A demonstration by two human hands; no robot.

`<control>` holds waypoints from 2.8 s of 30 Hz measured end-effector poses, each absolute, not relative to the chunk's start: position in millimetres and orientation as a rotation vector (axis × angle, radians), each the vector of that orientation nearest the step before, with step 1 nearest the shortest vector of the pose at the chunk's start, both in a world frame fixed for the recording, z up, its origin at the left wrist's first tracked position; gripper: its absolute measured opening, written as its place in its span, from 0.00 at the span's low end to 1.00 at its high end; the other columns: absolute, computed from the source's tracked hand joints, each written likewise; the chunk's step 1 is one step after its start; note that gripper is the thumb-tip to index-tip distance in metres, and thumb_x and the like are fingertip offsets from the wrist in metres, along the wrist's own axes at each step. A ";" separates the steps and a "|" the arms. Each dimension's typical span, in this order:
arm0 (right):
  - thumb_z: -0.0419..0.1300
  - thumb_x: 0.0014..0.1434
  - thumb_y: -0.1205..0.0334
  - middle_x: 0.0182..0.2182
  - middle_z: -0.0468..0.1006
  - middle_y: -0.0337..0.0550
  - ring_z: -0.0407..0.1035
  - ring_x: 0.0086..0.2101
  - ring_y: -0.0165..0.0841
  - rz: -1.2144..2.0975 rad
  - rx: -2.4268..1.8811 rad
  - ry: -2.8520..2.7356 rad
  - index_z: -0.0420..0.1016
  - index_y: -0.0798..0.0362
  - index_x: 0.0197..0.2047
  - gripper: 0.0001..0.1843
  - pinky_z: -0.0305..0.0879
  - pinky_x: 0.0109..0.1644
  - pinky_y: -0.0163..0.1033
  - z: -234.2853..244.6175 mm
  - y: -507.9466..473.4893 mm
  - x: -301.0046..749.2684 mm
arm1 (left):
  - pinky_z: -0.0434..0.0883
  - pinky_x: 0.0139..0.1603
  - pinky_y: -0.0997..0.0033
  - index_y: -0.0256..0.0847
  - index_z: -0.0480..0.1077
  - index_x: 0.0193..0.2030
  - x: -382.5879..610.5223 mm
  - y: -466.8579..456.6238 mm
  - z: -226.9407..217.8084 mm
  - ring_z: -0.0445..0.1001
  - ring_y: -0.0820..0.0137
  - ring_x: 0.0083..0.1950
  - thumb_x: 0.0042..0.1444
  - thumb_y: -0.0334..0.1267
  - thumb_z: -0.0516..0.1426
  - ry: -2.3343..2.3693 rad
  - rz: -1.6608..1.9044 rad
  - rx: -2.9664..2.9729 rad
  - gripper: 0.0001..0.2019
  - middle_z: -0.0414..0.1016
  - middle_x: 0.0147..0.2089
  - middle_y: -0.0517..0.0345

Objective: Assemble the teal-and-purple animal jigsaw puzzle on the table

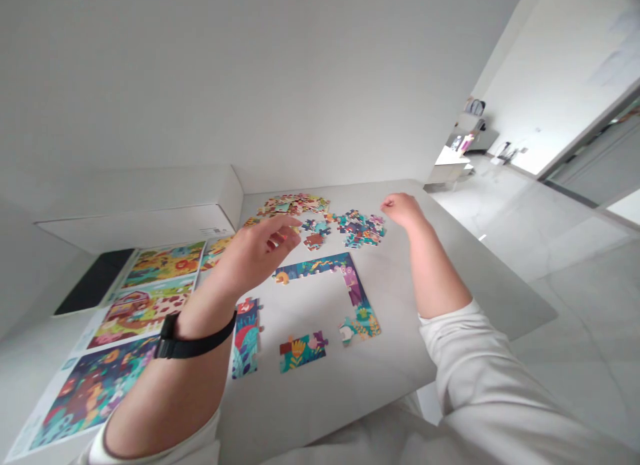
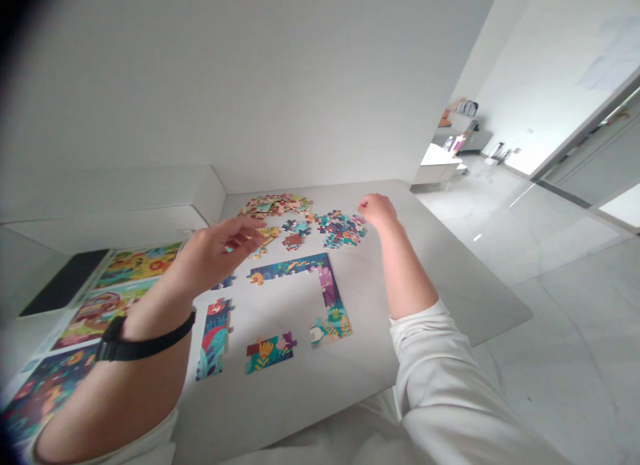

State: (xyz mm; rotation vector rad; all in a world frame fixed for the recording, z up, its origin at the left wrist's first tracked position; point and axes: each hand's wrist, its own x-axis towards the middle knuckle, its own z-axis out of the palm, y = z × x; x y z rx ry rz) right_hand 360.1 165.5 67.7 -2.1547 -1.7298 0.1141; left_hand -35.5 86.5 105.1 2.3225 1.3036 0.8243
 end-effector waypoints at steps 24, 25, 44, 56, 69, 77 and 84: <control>0.73 0.57 0.65 0.29 0.86 0.45 0.79 0.31 0.34 0.523 -2.257 -1.692 0.84 0.54 0.34 0.03 0.72 0.39 0.34 41.9 165.3 368.7 | 0.78 0.48 0.66 0.47 0.80 0.58 -56.9 79.3 106.1 0.84 0.62 0.44 0.69 0.52 0.57 1.328 0.759 2.407 0.19 0.88 0.47 0.52; 0.73 0.57 0.66 0.27 0.84 0.42 0.77 0.29 0.32 0.611 -2.157 -1.609 0.82 0.54 0.33 0.05 0.71 0.37 0.34 47.1 162.4 365.9 | 0.78 0.48 0.66 0.47 0.80 0.58 -57.1 78.1 106.7 0.84 0.62 0.44 0.69 0.52 0.57 1.327 0.767 2.402 0.19 0.88 0.47 0.52; 0.78 0.59 0.65 0.31 0.85 0.39 0.83 0.35 0.31 1.685 -1.085 -1.323 0.74 0.52 0.36 0.15 0.83 0.45 0.36 51.1 103.4 212.9 | 0.76 0.34 0.70 0.42 0.76 0.48 -36.6 91.9 55.0 0.83 0.64 0.37 0.56 0.64 0.66 1.197 0.877 1.743 0.27 0.85 0.37 0.52; 0.77 0.59 0.50 0.37 0.83 0.39 0.79 0.37 0.32 1.545 -1.109 -1.631 0.78 0.50 0.42 0.18 0.78 0.43 0.36 44.5 106.5 224.2 | 0.69 0.29 0.73 0.42 0.76 0.38 -24.8 85.9 47.5 0.80 0.67 0.31 0.57 0.55 0.66 1.163 0.792 1.803 0.17 0.83 0.31 0.54; 0.78 0.53 0.52 0.33 0.85 0.38 0.77 0.34 0.33 1.571 -1.161 -2.371 0.83 0.50 0.41 0.17 0.69 0.40 0.37 46.2 88.6 228.1 | 0.71 0.38 0.71 0.45 0.82 0.34 -17.9 61.2 63.8 0.80 0.66 0.35 0.54 0.41 0.61 1.020 0.185 2.084 0.07 0.85 0.34 0.58; 0.80 0.52 0.51 0.32 0.87 0.39 0.81 0.33 0.37 1.599 -1.351 -2.711 0.85 0.50 0.42 0.18 0.72 0.42 0.38 57.1 60.4 208.4 | 0.66 0.36 0.65 0.47 0.77 0.21 -8.8 40.7 55.2 0.71 0.64 0.28 0.52 0.41 0.64 0.845 -0.114 2.296 0.10 0.77 0.23 0.58; 0.81 0.50 0.53 0.28 0.86 0.38 0.81 0.31 0.37 1.818 -1.466 -2.651 0.84 0.50 0.41 0.19 0.74 0.41 0.39 39.9 51.3 198.0 | 0.68 0.40 0.64 0.47 0.80 0.29 -17.3 32.4 29.0 0.77 0.59 0.33 0.48 0.44 0.70 0.935 -0.287 2.207 0.07 0.79 0.26 0.56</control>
